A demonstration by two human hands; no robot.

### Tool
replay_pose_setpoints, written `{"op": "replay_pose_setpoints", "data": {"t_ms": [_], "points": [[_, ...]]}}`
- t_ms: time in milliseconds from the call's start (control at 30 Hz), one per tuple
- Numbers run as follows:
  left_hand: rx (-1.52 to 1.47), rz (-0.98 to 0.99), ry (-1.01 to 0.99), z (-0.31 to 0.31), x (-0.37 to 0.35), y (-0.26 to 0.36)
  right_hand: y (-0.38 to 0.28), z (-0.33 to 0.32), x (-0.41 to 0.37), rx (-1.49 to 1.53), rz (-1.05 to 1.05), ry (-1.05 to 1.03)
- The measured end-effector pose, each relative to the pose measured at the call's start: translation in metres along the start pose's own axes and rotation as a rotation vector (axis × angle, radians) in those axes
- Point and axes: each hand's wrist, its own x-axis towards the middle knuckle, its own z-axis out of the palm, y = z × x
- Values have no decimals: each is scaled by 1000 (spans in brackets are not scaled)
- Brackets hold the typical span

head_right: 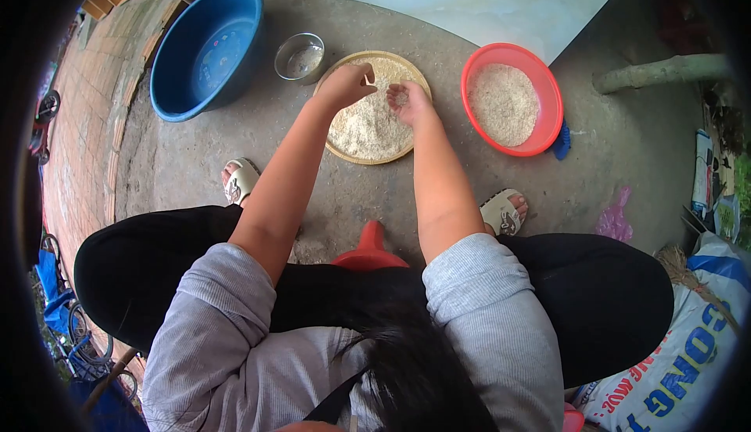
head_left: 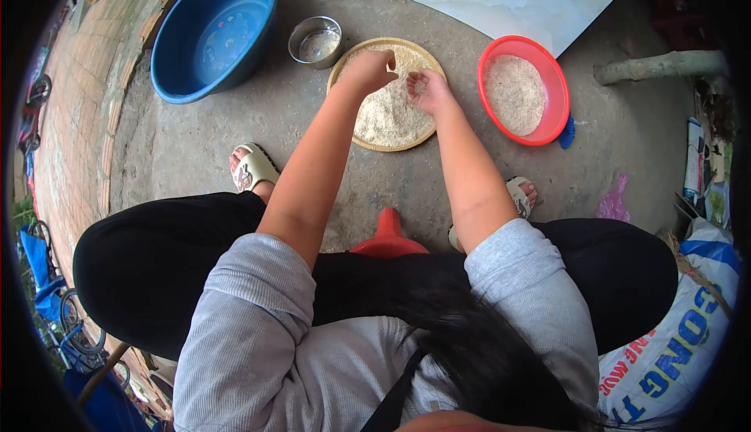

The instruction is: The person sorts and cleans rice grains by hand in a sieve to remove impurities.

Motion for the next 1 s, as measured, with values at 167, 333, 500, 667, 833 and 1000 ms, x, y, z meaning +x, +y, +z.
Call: {"op": "replay_pose_setpoints", "data": {"t_ms": [167,333,500,667,833,1000], "points": [[-143,251,-48,53,-8,-4,-18,-10,5,240,-279,35],[-16,418,81,98,-28,-7,-18,-12,1,288,-298,48],[-172,-37,110,82,-17,-18,-10,-18,4,22,-242,119],[-1015,-152,-29,45,9,-16,-8,-10,-2,-107,-163,38],[-333,-8,-11,29,16,19,-13,-11,-12,33,-152,-42],[-139,167,132,55,2,1,-23,-26,-7,105,-125,-29]]}}
